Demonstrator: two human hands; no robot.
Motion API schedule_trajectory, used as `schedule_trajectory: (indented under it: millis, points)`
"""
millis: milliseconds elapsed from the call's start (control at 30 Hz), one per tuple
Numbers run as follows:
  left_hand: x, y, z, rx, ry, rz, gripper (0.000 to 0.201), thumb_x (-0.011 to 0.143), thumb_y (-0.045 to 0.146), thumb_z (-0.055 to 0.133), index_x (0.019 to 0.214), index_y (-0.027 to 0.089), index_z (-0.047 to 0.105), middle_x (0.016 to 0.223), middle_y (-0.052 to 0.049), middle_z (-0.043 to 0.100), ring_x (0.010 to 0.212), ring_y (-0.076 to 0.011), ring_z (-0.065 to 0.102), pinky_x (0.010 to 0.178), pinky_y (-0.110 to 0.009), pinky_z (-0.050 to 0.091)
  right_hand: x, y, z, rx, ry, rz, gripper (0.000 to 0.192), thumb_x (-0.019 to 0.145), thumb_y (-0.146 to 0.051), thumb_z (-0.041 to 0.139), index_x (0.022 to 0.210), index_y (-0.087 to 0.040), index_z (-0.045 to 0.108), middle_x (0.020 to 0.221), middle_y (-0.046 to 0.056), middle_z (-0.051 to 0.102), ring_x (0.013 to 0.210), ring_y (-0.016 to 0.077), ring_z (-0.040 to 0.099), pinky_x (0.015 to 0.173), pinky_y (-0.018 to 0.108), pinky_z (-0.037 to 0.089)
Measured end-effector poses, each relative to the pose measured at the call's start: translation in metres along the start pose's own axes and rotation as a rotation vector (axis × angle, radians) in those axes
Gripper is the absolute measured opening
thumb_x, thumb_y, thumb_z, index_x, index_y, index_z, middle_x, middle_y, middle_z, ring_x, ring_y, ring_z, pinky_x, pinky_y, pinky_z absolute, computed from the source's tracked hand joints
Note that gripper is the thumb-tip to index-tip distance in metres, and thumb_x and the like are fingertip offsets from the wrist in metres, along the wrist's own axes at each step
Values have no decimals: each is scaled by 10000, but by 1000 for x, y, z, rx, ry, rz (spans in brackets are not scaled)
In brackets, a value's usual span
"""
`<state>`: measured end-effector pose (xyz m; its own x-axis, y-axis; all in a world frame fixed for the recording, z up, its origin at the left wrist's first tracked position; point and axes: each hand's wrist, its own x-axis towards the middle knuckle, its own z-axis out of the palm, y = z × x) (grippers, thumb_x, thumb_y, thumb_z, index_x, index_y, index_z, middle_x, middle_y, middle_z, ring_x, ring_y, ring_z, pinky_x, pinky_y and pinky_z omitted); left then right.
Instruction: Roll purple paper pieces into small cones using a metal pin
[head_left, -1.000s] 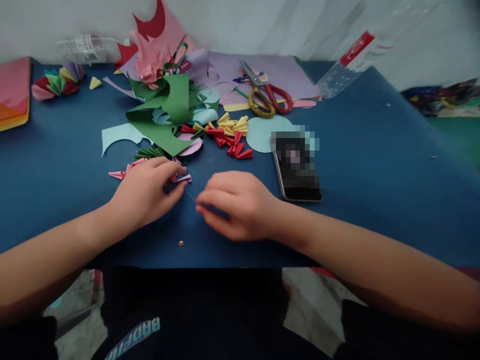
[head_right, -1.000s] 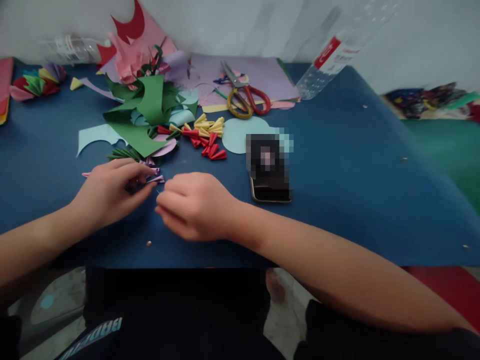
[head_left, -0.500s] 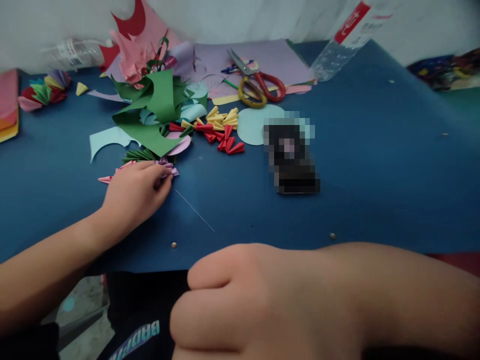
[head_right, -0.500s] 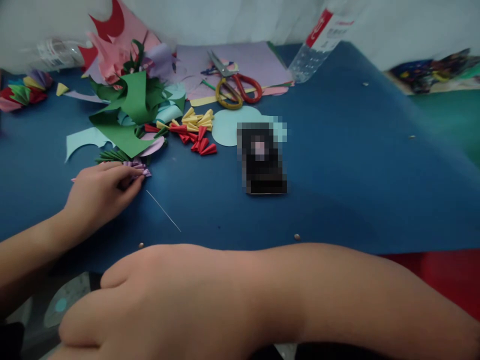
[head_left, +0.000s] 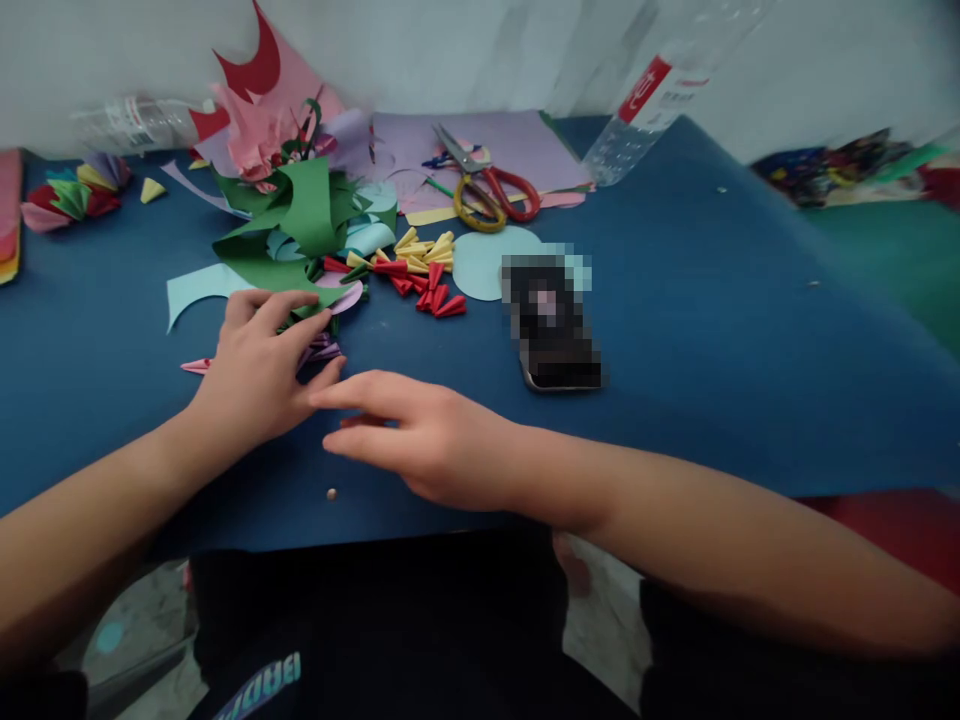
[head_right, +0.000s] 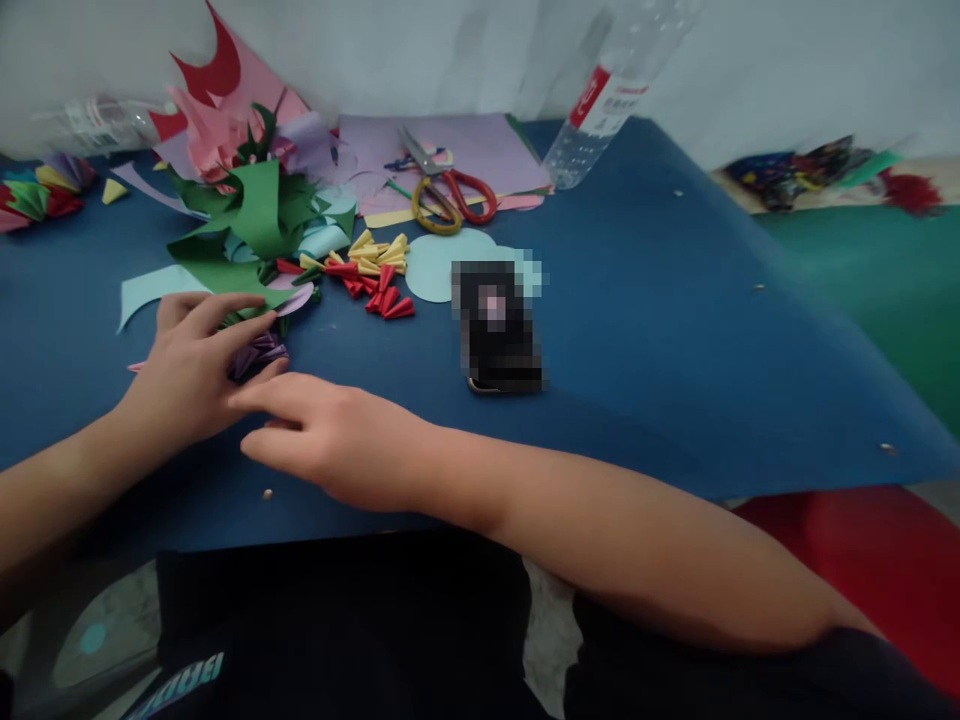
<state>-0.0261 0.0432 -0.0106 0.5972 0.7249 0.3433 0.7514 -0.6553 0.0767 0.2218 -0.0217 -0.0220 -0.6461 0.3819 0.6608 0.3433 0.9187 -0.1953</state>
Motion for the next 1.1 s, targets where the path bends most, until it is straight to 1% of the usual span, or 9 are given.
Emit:
schedule_trajectory:
  millis: [100, 233, 367, 567, 667, 733, 833, 967, 1100]
  points:
    - [0, 2, -4, 4, 12, 25, 447, 1090, 488, 643, 1347, 177, 834, 1508, -219, 712, 1323, -517, 592, 1157, -730, 527, -3, 1, -2, 150, -18, 69, 285, 1143, -85, 525, 1061, -139, 793, 1117, 98, 839, 1010, 167, 778, 938, 255, 620]
    - [0, 4, -6, -3, -12, 40, 422, 1096, 492, 619, 1258, 195, 871, 1430, -220, 735, 1261, -500, 619, 1100, -708, 560, -3, 2, -3, 159, -61, 83, 366, 1177, -338, 647, 868, -165, 742, 765, 12, 701, 688, 146, 617, 679, 288, 467]
    - [0, 0, -1, 7, -41, 70, 444, 1095, 481, 593, 1285, 181, 861, 1393, -209, 774, 1248, -487, 641, 1121, -697, 551, -3, 10, 3, 125, -140, 124, 333, 1161, -333, 650, 886, -169, 742, 782, 16, 713, 701, 158, 604, 687, 309, 415]
    - [-2, -3, 4, 27, -52, 46, 511, 1083, 490, 604, 1385, 143, 826, 1562, -223, 716, 1333, -508, 623, 1168, -699, 534, -4, 12, 4, 147, -236, 173, 301, 1149, -322, 641, 908, -172, 744, 806, 28, 728, 722, 175, 620, 692, 322, 425]
    - [-2, -2, 3, 31, -47, 30, 526, 1077, 517, 608, 1332, 127, 851, 1615, -228, 674, 1358, -523, 601, 1189, -707, 521, -4, 10, 6, 178, -178, 169, 261, 1142, -278, 636, 935, -166, 750, 847, 55, 747, 763, 193, 657, 725, 326, 503]
    - [0, 0, 3, 35, -55, 23, 563, 1075, 541, 603, 1324, 102, 852, 1644, -244, 642, 1386, -538, 575, 1205, -722, 503, -4, 11, 9, 238, -94, 194, 146, 1098, -165, 645, 1023, -157, 770, 1025, 109, 798, 942, 215, 736, 868, 325, 600]
    - [3, 3, 5, 46, -115, 1, 640, 1056, 560, 614, 1448, 87, 791, 1703, -247, 593, 1436, -575, 528, 1192, -791, 477, -3, 12, 10, 309, -21, 231, 266, 1046, -29, 589, 1138, -181, 786, 1295, 140, 810, 1185, 221, 778, 1028, 337, 645]
    - [7, 8, 6, 72, -196, -48, 724, 1039, 543, 614, 1600, 90, 675, 1734, -221, 577, 1457, -604, 511, 1124, -831, 489, -2, 9, 5, 375, -11, 217, 189, 1073, -55, 646, 1036, -170, 792, 1093, 95, 858, 994, 177, 810, 931, 273, 646]
    - [9, 12, 3, 111, -206, -105, 781, 1029, 559, 657, 1656, 95, 611, 1732, -224, 576, 1478, -600, 507, 1123, -785, 501, -3, 6, 2, 289, -87, 219, 206, 1110, -209, 705, 917, -176, 767, 880, 50, 795, 778, 151, 709, 754, 263, 555]
